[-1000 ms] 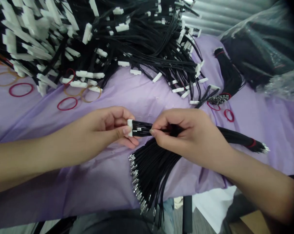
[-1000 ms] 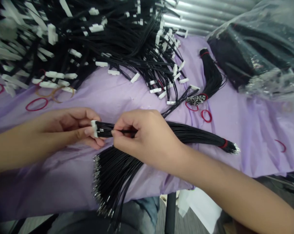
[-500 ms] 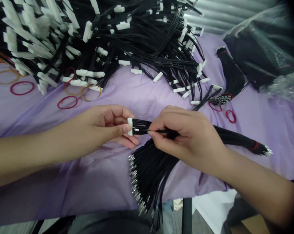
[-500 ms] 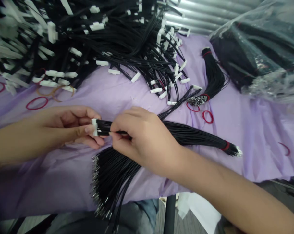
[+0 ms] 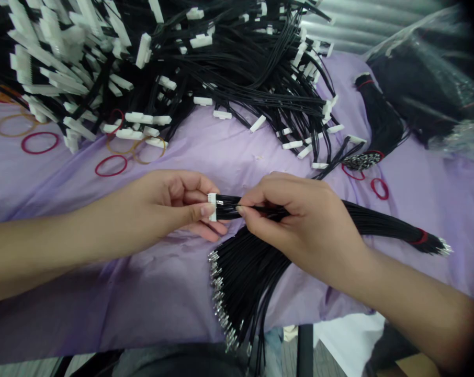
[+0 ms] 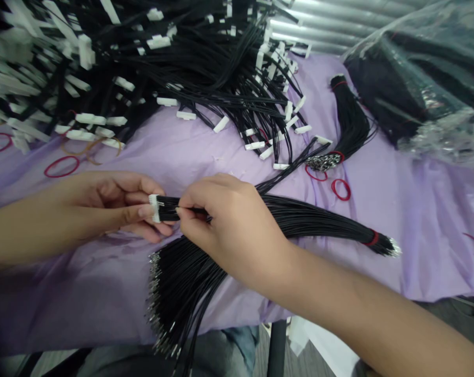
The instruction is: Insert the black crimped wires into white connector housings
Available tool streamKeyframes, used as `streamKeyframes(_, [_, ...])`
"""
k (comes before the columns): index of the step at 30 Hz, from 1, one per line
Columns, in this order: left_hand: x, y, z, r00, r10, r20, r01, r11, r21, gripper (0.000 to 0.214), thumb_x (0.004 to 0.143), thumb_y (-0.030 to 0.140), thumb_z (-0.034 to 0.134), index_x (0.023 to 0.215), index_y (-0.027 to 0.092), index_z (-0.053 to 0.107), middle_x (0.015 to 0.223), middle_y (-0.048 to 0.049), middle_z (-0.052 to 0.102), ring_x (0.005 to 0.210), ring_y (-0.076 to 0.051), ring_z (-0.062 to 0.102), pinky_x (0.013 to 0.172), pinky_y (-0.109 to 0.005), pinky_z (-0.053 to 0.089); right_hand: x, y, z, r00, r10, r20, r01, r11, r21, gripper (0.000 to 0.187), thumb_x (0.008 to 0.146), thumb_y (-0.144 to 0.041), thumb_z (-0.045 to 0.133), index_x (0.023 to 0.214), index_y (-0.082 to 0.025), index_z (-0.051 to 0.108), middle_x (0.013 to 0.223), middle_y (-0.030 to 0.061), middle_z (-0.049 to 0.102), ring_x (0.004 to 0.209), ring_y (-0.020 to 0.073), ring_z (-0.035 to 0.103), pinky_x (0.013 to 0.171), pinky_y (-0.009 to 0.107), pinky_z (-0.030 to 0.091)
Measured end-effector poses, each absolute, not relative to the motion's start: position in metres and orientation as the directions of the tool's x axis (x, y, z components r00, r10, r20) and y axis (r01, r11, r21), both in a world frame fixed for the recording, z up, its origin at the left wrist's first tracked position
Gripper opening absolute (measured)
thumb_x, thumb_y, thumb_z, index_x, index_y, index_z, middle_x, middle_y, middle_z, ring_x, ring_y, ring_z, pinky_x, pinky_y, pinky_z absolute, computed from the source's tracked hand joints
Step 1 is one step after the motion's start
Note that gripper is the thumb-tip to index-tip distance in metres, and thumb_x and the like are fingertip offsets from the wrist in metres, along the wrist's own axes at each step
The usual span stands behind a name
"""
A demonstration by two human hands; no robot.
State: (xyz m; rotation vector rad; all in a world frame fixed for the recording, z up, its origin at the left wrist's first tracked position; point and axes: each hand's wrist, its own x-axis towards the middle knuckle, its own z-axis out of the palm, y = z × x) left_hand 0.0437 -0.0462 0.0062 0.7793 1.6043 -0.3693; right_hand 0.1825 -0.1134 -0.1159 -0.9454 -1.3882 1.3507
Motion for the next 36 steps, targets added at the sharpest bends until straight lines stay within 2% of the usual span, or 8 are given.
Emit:
streamKeyframes(6, [0.042, -0.046, 0.006, -0.022, 0.245, -0.969, 0.641, 0.747, 0.175, 0.004, 0.083, 0.011, 0.057, 0.082, 0.013, 0.060, 0.071, 0.0031, 0.071, 0.074, -0.010, 0.069, 0.069, -0.015, 0.054, 0.185, -0.112, -0.118, -0.286, 0.939, 0.193, -0.104, 0.170, -0.980, 0.009, 0.077, -0.004, 0.062, 0.071, -0.010, 0.065, 0.063, -0.0007, 0.055, 0.063, 0.0076, 0.048, 0.060, 0.022, 0.039])
streamKeyframes(9, [0.040, -0.045, 0.007, -0.021, 0.232, -0.972, 0.623, 0.763, 0.169, 0.005, 0.081, 0.015, 0.063, 0.077, 0.014, 0.059, 0.070, 0.0015, 0.070, 0.071, -0.010, 0.068, 0.066, -0.013, 0.054, 0.185, -0.113, -0.117, -0.272, 0.942, 0.194, -0.112, 0.169, -0.979, 0.010, 0.077, -0.002, 0.061, 0.072, -0.009, 0.065, 0.063, -0.0009, 0.055, 0.062, 0.0071, 0.047, 0.059, 0.021, 0.038])
streamKeyframes(14, [0.037, -0.046, 0.007, -0.020, 0.218, -0.976, 0.617, 0.771, 0.160, 0.008, 0.080, 0.021, 0.066, 0.081, 0.015, 0.060, 0.075, 0.0001, 0.071, 0.073, -0.011, 0.068, 0.069, -0.015, 0.055, 0.182, -0.115, -0.116, -0.229, 0.957, 0.180, -0.129, 0.154, -0.980, 0.010, 0.075, 0.000, 0.061, 0.069, -0.007, 0.065, 0.062, -0.0005, 0.054, 0.062, 0.0068, 0.047, 0.059, 0.020, 0.038])
streamKeyframes(22, [0.040, -0.045, 0.007, -0.075, 0.207, -0.976, 0.631, 0.767, 0.114, 0.003, 0.082, 0.017, 0.063, 0.080, 0.015, 0.061, 0.075, -0.0001, 0.071, 0.075, -0.011, 0.069, 0.071, -0.015, 0.055, 0.182, -0.115, -0.117, -0.195, 0.950, 0.243, -0.132, 0.220, -0.966, 0.013, 0.081, -0.005, 0.059, 0.072, -0.007, 0.069, 0.063, 0.0021, 0.058, 0.062, 0.0086, 0.049, 0.061, 0.023, 0.039])
streamKeyframes(29, [0.041, -0.047, 0.007, -0.076, 0.226, -0.971, 0.607, 0.783, 0.135, 0.007, 0.080, 0.016, 0.066, 0.075, 0.015, 0.061, 0.072, 0.0002, 0.070, 0.074, -0.011, 0.068, 0.071, -0.016, 0.055, 0.177, -0.115, -0.117, -0.215, 0.963, 0.165, -0.134, 0.138, -0.981, 0.012, 0.080, -0.006, 0.060, 0.072, -0.010, 0.068, 0.063, -0.0002, 0.057, 0.064, 0.0086, 0.049, 0.060, 0.022, 0.039])
streamKeyframes(36, [0.048, -0.045, 0.007, -0.169, 0.215, -0.962, 0.612, 0.788, 0.069, 0.011, 0.082, 0.012, 0.063, 0.072, 0.014, 0.059, 0.069, 0.0008, 0.067, 0.070, -0.011, 0.066, 0.067, -0.015, 0.054, 0.172, -0.115, -0.118, -0.241, 0.966, 0.097, -0.153, 0.062, -0.986, 0.011, 0.081, -0.007, 0.059, 0.073, -0.011, 0.066, 0.068, 0.0005, 0.060, 0.069, 0.0094, 0.051, 0.064, 0.022, 0.039])
